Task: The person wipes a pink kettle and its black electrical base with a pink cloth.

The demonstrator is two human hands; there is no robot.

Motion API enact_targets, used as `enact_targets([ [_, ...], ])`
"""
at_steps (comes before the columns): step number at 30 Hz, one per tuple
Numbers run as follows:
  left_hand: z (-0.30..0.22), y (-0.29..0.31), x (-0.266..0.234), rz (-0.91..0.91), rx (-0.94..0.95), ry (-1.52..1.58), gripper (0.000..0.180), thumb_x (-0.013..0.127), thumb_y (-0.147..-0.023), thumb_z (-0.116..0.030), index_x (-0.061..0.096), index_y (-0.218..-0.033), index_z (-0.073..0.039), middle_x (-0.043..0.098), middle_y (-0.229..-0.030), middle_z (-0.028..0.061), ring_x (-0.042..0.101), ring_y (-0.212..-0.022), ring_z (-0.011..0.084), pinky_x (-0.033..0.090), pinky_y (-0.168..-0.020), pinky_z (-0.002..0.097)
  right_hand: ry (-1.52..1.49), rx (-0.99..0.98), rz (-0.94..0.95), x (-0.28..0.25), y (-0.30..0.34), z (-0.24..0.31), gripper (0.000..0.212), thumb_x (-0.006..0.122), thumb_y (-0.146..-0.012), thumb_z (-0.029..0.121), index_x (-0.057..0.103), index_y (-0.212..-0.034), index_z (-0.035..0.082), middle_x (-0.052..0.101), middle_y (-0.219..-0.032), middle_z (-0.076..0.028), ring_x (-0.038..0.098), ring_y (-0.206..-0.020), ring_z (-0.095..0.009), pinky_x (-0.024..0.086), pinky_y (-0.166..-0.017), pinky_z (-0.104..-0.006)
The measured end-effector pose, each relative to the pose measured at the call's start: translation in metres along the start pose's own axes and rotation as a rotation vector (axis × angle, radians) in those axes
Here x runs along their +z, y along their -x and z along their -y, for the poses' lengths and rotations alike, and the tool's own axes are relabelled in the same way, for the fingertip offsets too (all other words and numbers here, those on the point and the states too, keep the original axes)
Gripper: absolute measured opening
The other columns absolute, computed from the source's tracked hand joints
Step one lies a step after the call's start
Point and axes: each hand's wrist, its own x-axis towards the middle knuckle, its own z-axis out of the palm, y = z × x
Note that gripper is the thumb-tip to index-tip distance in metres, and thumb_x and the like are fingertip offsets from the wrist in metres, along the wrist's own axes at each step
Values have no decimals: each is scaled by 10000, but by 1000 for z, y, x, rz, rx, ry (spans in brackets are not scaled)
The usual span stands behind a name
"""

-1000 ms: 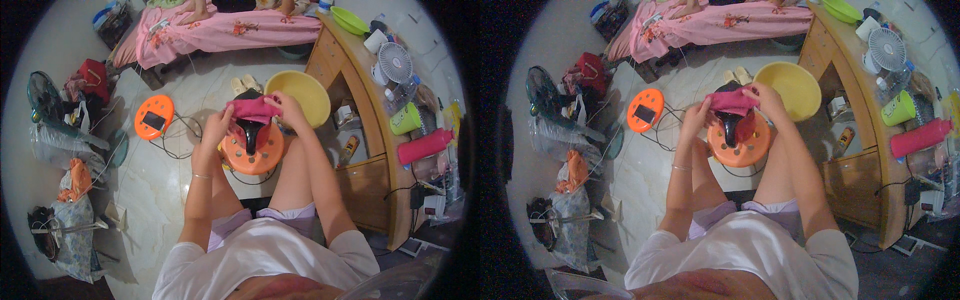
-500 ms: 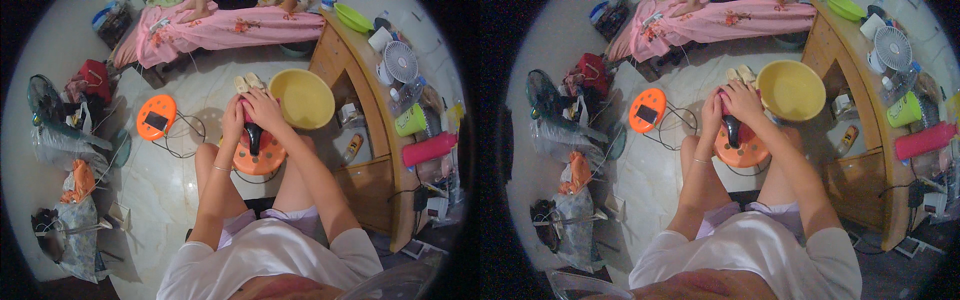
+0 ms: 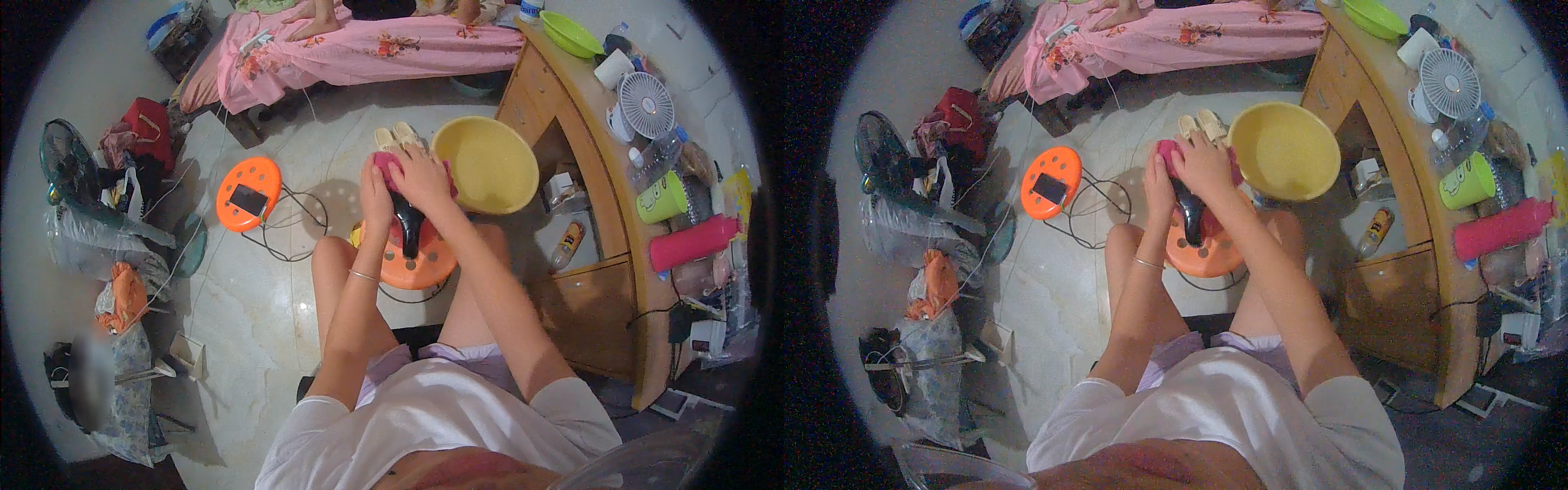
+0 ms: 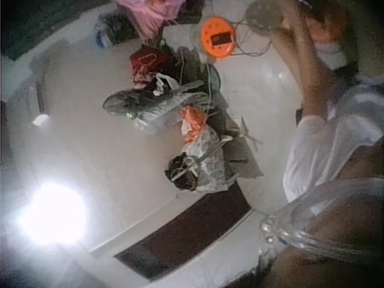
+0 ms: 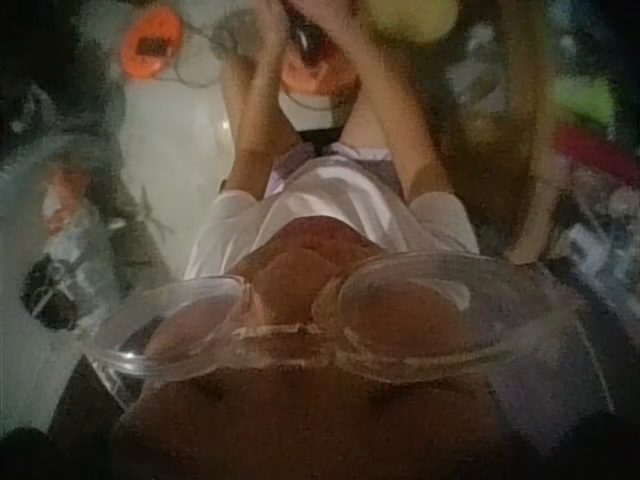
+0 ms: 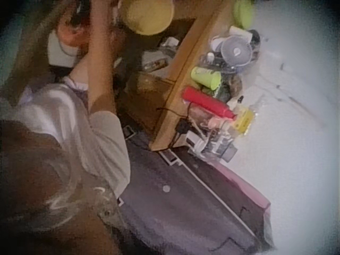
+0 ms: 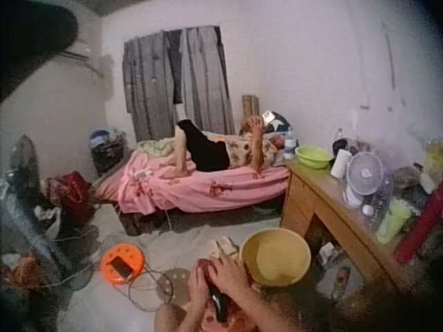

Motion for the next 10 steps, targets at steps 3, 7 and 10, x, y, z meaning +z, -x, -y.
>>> enact_targets([
  [3,-11,5,-2,-120,296,-461,407,373,-1009,-238,540,-1291,3,456,-1397,231,397,-1320,396,300,-1086,475,61,-50,-111,-11,41,11,400,506,-923,316,580,-1287,167,535,-1323,-174,504,-1241,-297,338,-1052,-522],
  [7,-28,9,-8,71,413,-296,372,427,-987,-236,585,-1246,-21,421,-1435,208,293,-1379,410,238,-1116,483,17,-16,-118,-17,57,11,429,555,-898,299,564,-1306,166,486,-1377,-172,455,-1292,-307,307,-1073,-543],
  [10,-16,4,-7,230,100,61,391,427,-1004,-274,562,-1314,-76,408,-1472,167,273,-1398,417,206,-1146,492,-20,31,-118,-16,41,0,460,582,-880,339,563,-1305,165,440,-1427,-177,393,-1338,-345,300,-1070,-573],
])
